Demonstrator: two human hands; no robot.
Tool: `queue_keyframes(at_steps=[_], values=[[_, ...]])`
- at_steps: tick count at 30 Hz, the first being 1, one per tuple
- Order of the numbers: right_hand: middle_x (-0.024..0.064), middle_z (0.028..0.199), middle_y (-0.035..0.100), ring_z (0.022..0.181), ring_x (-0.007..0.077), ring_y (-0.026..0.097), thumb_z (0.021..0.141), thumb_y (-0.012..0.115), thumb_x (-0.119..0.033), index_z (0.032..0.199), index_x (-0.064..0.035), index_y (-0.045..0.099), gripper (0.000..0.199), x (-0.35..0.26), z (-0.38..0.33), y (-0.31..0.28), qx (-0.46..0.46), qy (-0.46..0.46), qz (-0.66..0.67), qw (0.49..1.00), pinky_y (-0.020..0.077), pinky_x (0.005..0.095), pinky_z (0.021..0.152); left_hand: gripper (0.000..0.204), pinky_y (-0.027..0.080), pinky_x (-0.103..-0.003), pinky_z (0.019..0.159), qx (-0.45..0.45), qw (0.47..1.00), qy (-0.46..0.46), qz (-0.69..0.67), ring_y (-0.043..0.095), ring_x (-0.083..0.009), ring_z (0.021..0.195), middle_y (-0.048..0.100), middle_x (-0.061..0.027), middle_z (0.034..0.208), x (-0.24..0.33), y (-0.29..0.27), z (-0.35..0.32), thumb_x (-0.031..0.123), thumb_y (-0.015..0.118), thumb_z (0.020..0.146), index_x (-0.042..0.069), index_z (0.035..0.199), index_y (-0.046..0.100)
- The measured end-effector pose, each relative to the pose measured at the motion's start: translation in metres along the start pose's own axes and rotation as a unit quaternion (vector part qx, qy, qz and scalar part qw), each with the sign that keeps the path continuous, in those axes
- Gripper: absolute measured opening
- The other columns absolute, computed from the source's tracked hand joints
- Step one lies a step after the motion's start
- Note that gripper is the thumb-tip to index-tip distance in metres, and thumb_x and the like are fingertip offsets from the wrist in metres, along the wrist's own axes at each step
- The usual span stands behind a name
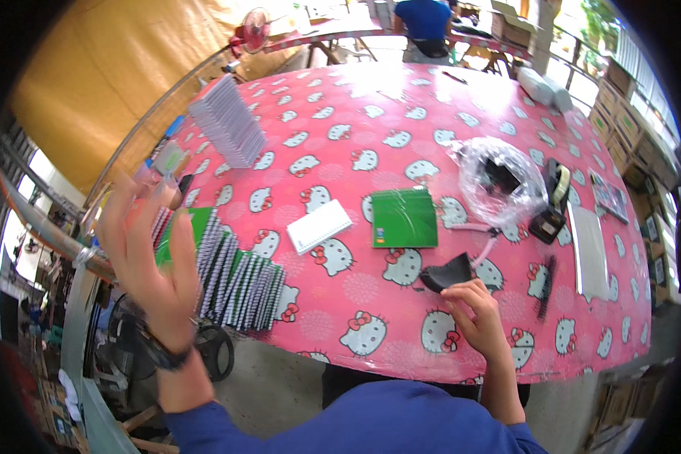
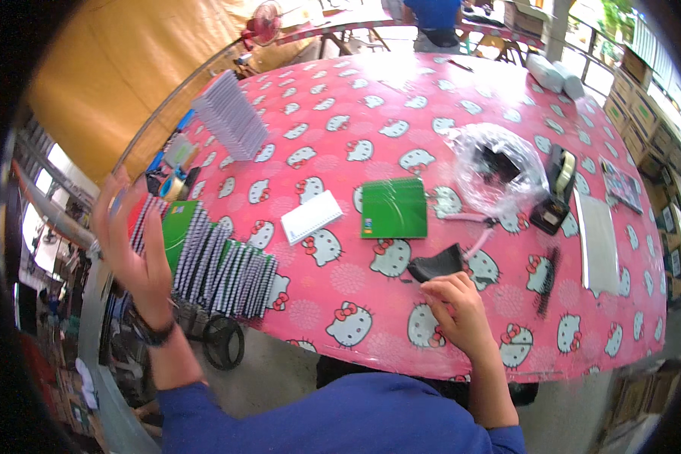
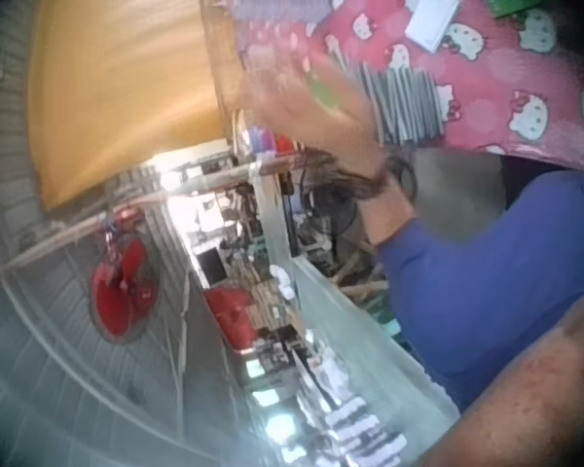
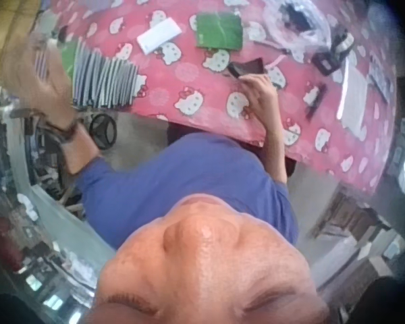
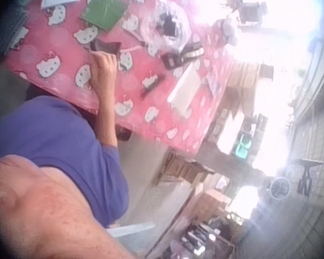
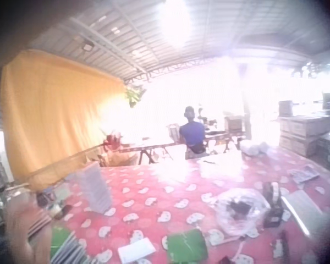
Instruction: The person manually assembles notebooks by picking up a green cover and a stack of paper, aligning them, and inserting a spiral binding wire into the pre-punched holes by hand.
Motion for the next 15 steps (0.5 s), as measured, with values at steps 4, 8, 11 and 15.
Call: queue_keyframes(at_steps=[4,8,11,15], values=[[0.0096,0.094,0.064,0.091,0.0281,0.057,0.079,0.063,-0.004,0.095,-0.0032,0.064,0.016,-0.002,-0.002,0.013,-0.042,-0.020,0.030,0.998,0.0460,0.0375,0.080,0.015,0.045,-0.040,0.075,-0.111,0.916,-0.096,-0.374,0.058,-0.0294,0.085,0.061,-0.0131,0.087,0.094,0.100,-0.046,0.008,0.062,0.081,0.003,0.095,0.064],[0.0099,0.094,0.064,0.091,0.0291,0.057,0.080,0.064,-0.006,0.097,-0.0043,0.063,0.016,-0.007,-0.009,0.011,-0.094,-0.053,0.025,0.994,0.0463,0.0385,0.080,0.032,0.045,-0.040,0.079,-0.150,0.913,-0.282,-0.253,0.058,-0.0306,0.088,0.063,-0.0177,0.093,0.098,0.264,-0.124,0.018,0.068,0.081,-0.001,0.105,0.062],[0.0098,0.092,0.064,0.089,0.0293,0.058,0.080,0.065,-0.007,0.096,-0.0047,0.064,0.016,0.002,-0.018,0.003,-0.065,-0.015,0.012,0.998,0.0466,0.0388,0.079,0.043,0.051,-0.034,0.065,-0.213,0.843,-0.385,-0.311,0.063,-0.0199,0.077,0.066,-0.0132,0.091,0.095,0.299,-0.143,0.018,0.074,0.077,-0.004,0.111,0.059],[0.0106,0.091,0.064,0.086,0.0298,0.057,0.079,0.065,-0.008,0.095,-0.0051,0.064,0.016,0.020,-0.031,-0.004,-0.019,0.031,-0.029,0.999,0.0465,0.0392,0.078,0.031,0.051,-0.029,0.063,-0.198,0.809,-0.417,-0.364,0.063,-0.0152,0.070,0.066,-0.0079,0.080,0.084,0.282,-0.134,0.006,0.076,0.072,-0.002,0.097,0.060]])
Point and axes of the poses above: each hand's wrist, its own z-axis towards the middle knuckle, its own y-axis out of the palm, x = y × z, the point moved 1 cm from there along z, towards the middle knuckle
